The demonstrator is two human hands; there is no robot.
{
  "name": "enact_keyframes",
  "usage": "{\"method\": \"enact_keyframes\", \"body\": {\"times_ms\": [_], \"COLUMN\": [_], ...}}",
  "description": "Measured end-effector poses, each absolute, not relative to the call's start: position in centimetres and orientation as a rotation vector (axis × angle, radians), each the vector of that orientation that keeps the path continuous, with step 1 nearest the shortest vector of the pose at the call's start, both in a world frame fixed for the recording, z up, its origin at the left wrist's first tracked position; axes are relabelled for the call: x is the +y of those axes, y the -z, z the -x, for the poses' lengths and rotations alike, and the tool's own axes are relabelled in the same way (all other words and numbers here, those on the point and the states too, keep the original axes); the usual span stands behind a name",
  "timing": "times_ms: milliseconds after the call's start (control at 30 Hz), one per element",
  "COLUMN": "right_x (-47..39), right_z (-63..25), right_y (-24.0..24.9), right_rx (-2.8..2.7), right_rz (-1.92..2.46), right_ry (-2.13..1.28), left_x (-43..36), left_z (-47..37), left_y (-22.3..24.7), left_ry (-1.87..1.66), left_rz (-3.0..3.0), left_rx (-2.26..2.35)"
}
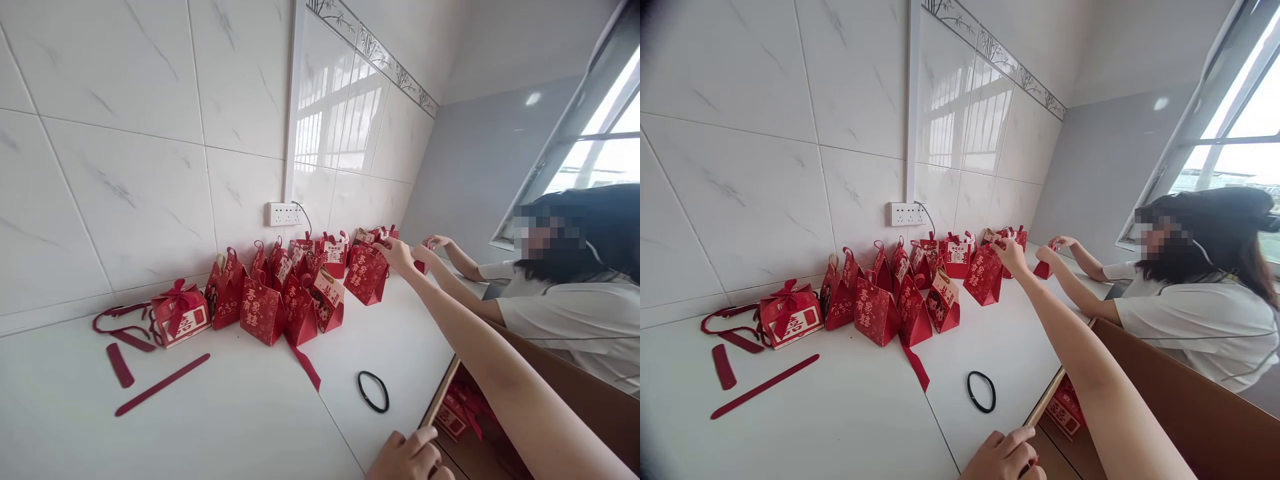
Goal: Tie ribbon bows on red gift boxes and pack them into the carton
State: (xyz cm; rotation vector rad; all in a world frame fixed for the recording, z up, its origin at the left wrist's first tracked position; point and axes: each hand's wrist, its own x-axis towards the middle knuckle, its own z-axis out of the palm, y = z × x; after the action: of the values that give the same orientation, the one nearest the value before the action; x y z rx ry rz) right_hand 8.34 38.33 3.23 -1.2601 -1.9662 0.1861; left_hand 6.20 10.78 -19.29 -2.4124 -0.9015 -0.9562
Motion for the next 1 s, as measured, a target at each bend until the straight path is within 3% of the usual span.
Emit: {"method": "enact_keyframes", "body": {"times_ms": [367, 600, 800, 1000], "right_x": [28.2, 20.4, 13.1, 8.2], "right_z": [-15.6, -18.3, -17.1, -14.2], "right_y": [-5.1, -5.9, -6.5, -7.4], "right_rx": [-1.683, -1.658, -1.784, -1.875], "right_rz": [1.149, 1.108, 1.012, 0.920], "right_ry": [-0.180, -0.163, -0.378, -0.592], "left_x": [8.2, 7.3, 6.1, 4.9], "left_z": [-3.6, -1.3, 2.4, 3.7], "left_y": [15.2, 8.6, 0.0, -2.9], "left_ry": [0.892, 1.614, 2.106, 2.474], "left_rz": [2.710, 2.431, 2.381, 2.860], "left_rx": [-0.963, -0.755, -1.459, -1.744]}}
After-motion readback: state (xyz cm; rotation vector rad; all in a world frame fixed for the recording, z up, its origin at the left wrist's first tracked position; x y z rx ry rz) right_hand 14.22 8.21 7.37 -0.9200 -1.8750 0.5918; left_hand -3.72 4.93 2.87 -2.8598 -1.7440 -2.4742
